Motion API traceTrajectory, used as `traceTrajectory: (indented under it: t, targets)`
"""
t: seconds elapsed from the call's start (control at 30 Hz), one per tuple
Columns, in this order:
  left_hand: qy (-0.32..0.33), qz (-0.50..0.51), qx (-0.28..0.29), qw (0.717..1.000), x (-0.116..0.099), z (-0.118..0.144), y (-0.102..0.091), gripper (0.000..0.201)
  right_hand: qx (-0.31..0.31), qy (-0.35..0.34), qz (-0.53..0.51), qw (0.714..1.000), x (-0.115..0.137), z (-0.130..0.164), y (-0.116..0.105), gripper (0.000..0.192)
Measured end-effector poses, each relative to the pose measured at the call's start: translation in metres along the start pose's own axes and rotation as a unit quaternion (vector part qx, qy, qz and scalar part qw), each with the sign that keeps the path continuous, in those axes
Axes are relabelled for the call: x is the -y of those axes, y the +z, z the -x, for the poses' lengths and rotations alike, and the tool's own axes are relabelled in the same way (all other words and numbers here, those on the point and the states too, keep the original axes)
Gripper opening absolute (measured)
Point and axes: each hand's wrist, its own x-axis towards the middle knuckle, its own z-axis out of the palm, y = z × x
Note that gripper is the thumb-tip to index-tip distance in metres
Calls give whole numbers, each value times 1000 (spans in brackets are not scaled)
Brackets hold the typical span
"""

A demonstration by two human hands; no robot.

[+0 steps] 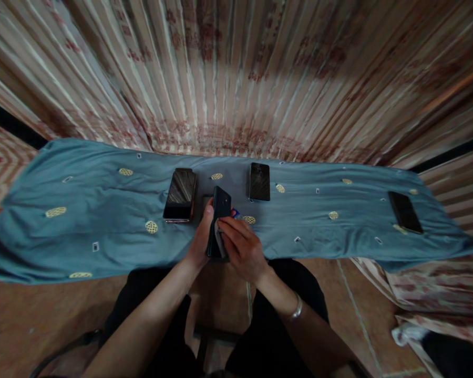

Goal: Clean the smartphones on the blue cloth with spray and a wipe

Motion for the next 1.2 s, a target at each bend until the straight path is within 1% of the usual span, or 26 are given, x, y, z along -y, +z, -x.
traceTrajectory:
  t: [0.07, 0.13, 0.23, 0.33, 0.5, 0.63, 0.77, 0.87, 1.03, 1.2]
  targets:
    - [53, -53, -16, 997, 4, 4, 3, 61, -11, 8, 21, 1000, -6, -4, 0, 46]
    - [84, -107, -22, 991, 8, 8, 6, 62, -18, 18, 38, 999, -13, -8, -1, 45]
    - [108, -176, -11, 978, 12, 11, 7, 63, -20, 30, 53, 998, -20, -15, 0, 46]
    - [116, -203, 0, 972, 16, 11, 7, 62, -18, 49, 64, 997, -28, -21, 1, 47]
    - [96, -160, -17, 982, 13, 15, 7, 52, -33, 63, 61, 996, -43, -24, 3, 47]
    - [112, -147, -12, 983, 6, 17, 6, 47, -23, 96, 57, 993, -53, -20, 5, 47]
    - [103, -125, -5, 987, 2, 13, 6, 46, -40, 111, 51, 992, -60, -18, 8, 42]
    - [85, -95, -6, 992, -1, 11, 8, 43, -39, 110, 57, 991, -60, -16, 8, 41]
    - [46, -48, -50, 997, -10, 15, 14, 40, -29, 80, 75, 994, -54, -15, 7, 42]
    - [8, -14, -81, 997, -15, 15, 17, 28, -22, 71, 89, 993, -44, -11, 9, 43]
